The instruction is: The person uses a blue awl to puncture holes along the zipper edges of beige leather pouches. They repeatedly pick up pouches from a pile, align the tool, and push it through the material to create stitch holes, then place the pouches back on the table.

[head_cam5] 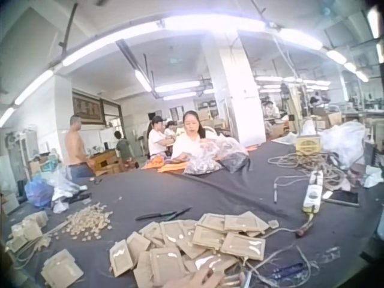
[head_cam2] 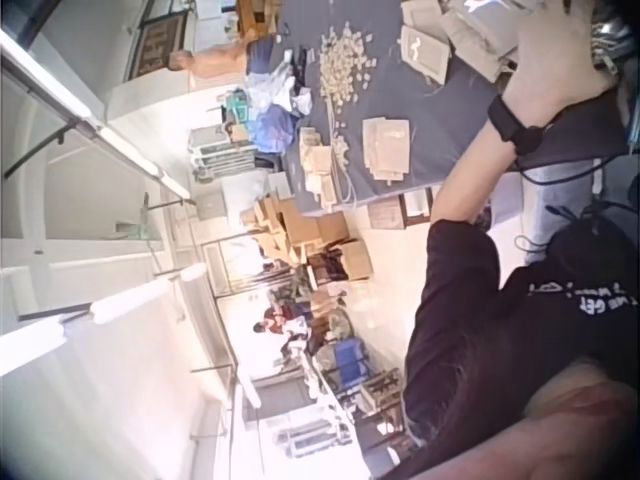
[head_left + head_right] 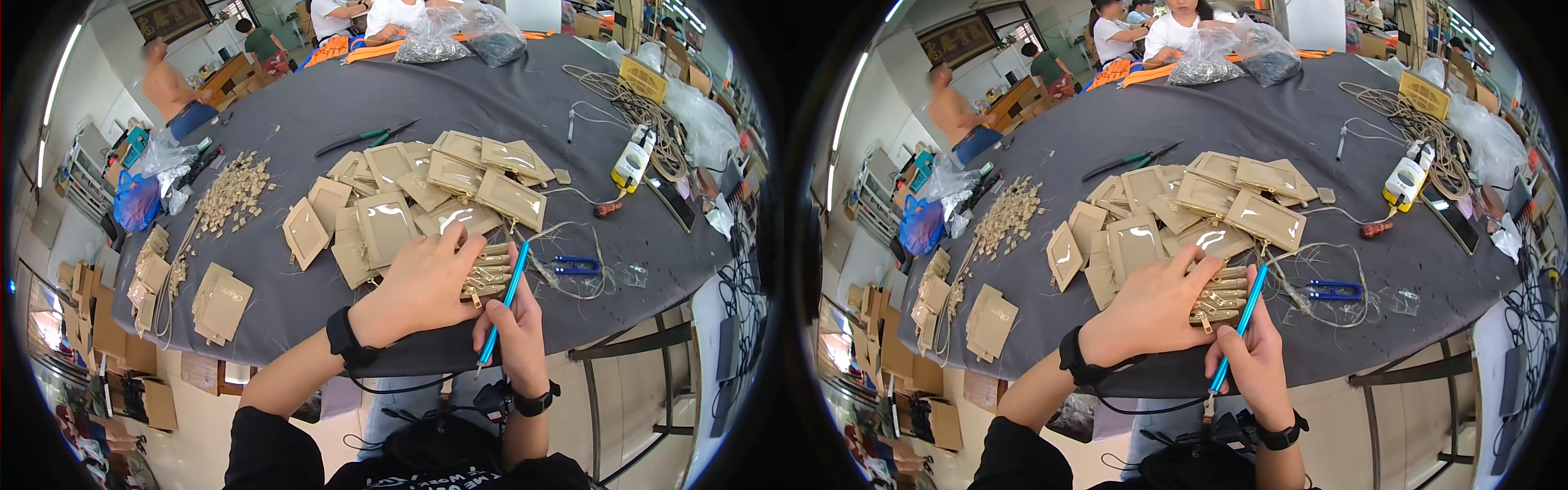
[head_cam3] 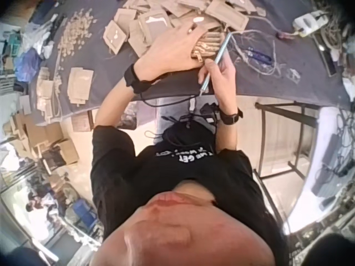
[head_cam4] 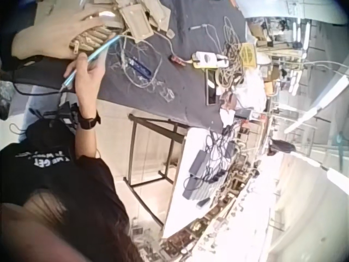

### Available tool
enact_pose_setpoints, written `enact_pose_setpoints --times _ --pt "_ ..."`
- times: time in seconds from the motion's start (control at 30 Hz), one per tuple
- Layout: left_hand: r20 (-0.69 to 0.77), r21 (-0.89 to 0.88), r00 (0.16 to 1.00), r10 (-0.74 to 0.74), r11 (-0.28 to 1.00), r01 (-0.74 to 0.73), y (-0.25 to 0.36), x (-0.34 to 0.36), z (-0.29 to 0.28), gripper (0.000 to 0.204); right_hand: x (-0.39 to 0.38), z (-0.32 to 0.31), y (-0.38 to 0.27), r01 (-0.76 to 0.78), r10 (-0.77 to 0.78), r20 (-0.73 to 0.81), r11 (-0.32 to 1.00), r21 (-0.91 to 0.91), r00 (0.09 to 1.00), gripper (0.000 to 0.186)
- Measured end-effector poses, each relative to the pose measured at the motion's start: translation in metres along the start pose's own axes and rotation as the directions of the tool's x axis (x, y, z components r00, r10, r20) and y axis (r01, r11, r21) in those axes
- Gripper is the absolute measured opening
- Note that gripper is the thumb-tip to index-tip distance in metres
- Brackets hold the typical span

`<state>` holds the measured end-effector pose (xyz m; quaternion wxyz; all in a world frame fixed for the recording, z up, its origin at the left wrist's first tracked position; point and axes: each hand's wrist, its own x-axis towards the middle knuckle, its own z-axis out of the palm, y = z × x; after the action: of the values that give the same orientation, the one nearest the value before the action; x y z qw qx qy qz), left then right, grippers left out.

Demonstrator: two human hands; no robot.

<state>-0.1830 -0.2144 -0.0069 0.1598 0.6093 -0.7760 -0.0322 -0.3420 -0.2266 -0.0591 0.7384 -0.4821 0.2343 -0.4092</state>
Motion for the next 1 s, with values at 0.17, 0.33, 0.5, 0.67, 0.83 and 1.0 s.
enact_pose_setpoints --times 0.17,0.33,0.5,0.67,0.83,1.0 --pt "0.094 0.012 0.991 -0.093 0.996 0.093 0.001 -0.003 -0.011 0.051 -0.002 0.003 0.001 -0.024 0.024 0.013 1.000 0.010 1.000 0.069" --pt "0.018 0.073 0.975 -0.222 0.973 0.220 -0.019 -0.029 -0.044 0.050 -0.004 0.003 -0.003 -0.002 0.000 -0.071 0.999 -0.032 0.997 0.064" --pt "-0.069 0.184 0.829 -0.555 0.810 0.557 -0.077 -0.099 -0.100 0.055 0.000 0.002 0.003 0.045 -0.052 -0.106 0.997 -0.065 0.993 0.062" --pt "0.024 0.135 0.514 -0.858 0.512 0.848 -0.145 -0.202 -0.119 0.056 -0.001 0.006 0.004 0.030 -0.038 -0.074 0.994 -0.104 0.997 0.059" --pt "-0.302 0.230 0.545 -0.783 0.495 0.838 -0.171 -0.252 -0.094 0.069 0.000 0.005 0.002 0.027 -0.035 -0.074 0.994 -0.103 0.997 0.058" --pt "-0.293 0.329 0.492 -0.820 0.396 0.857 -0.200 -0.250 -0.099 0.070 0.002 0.004 0.006 0.047 -0.058 -0.149 0.996 -0.079 0.987 0.059"
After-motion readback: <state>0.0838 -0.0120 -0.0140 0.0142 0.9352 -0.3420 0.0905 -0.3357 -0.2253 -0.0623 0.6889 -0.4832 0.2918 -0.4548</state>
